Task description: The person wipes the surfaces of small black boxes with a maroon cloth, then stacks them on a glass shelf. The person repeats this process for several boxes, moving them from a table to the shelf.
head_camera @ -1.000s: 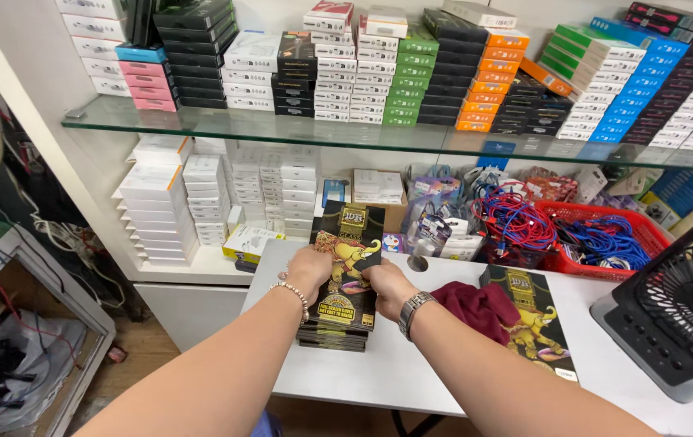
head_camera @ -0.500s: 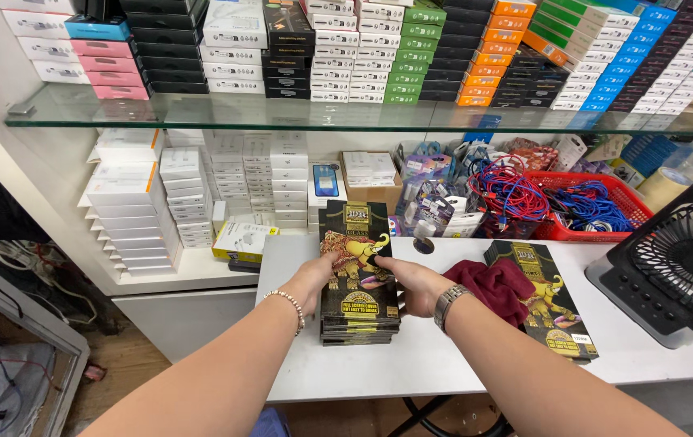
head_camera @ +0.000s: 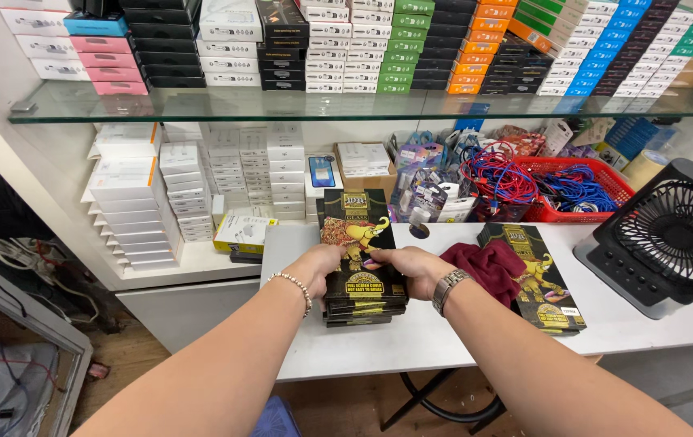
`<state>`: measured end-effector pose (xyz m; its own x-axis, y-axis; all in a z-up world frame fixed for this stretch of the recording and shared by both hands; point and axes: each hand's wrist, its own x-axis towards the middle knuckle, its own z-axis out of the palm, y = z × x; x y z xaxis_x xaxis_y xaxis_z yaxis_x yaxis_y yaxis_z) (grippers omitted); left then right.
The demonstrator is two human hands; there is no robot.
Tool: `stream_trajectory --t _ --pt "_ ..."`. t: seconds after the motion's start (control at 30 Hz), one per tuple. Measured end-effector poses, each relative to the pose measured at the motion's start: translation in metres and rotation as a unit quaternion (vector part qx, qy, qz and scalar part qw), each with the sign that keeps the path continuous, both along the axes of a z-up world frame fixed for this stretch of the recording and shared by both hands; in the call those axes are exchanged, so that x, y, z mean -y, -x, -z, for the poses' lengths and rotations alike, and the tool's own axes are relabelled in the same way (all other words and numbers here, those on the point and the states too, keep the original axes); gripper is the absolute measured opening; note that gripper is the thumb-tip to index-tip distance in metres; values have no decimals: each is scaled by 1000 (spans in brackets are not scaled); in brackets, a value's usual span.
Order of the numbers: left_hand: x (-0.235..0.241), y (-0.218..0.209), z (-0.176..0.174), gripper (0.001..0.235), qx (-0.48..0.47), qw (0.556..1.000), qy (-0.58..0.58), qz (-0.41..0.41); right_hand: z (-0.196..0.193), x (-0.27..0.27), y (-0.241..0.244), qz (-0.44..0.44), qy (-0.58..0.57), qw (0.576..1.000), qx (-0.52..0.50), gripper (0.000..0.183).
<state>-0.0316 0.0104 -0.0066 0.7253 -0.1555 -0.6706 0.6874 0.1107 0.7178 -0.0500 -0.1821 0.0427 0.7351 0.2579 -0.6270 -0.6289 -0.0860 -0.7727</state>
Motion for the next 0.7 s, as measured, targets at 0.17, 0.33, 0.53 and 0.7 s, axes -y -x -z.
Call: stream_trajectory --t 0.17,0.33,0.53,0.7 --pt "0 5 -32 46 53 998 -17 -21 -42 -1 10 -8 39 998 51 23" --pt "4 24 -80 50 96 993 -21 -66 -82 7 19 -30 14 997 71 28" --pt "23 44 -130 51 151 981 -41 -115 -110 11 20 -9 -106 993 46 36" --pt "24 46 -146 49 133 983 -39 -124 -116 10 17 0 -103 993 49 37"
